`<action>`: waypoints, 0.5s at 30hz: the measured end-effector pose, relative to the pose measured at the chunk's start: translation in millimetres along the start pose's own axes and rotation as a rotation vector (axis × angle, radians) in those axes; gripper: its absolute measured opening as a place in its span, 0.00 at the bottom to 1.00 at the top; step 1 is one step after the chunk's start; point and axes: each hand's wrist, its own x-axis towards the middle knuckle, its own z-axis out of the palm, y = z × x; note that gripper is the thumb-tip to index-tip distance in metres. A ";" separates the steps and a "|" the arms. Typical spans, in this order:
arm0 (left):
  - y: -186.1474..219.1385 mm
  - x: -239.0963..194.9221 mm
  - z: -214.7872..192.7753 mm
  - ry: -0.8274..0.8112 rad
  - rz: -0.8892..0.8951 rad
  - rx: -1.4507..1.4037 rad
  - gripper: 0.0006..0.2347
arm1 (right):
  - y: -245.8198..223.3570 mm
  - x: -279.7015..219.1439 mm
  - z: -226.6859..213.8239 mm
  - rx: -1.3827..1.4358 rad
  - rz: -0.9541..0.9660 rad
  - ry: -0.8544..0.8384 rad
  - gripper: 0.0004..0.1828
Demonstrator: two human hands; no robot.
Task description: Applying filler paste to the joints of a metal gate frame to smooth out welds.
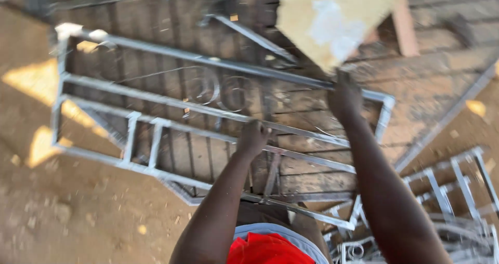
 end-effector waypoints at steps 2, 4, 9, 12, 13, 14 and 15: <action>-21.1 -19.9 -12.4 -0.063 0.030 -0.173 0.10 | -15.4 -0.3 -21.7 0.443 0.142 0.022 0.38; -52.6 -39.7 -14.3 0.041 -0.033 -0.159 0.10 | -5.3 -1.4 -12.7 0.369 0.048 0.032 0.39; -127.1 -89.1 -15.0 0.219 -0.313 -0.242 0.10 | -1.3 -8.4 -14.9 0.228 0.078 -0.017 0.41; -151.3 -122.6 -14.8 0.213 -0.540 -0.285 0.10 | 11.7 -2.5 0.5 0.071 -0.028 0.071 0.36; -159.4 -130.3 -10.1 0.277 -0.639 -0.419 0.16 | 5.2 -3.0 -3.1 0.066 -0.034 0.045 0.40; -167.3 -135.6 -6.2 0.342 -0.735 -0.555 0.24 | -2.1 -1.5 -7.0 0.061 -0.041 0.023 0.43; -180.8 -134.2 10.1 0.348 -0.735 -0.571 0.24 | -3.9 -12.3 -19.4 0.052 -0.055 0.028 0.43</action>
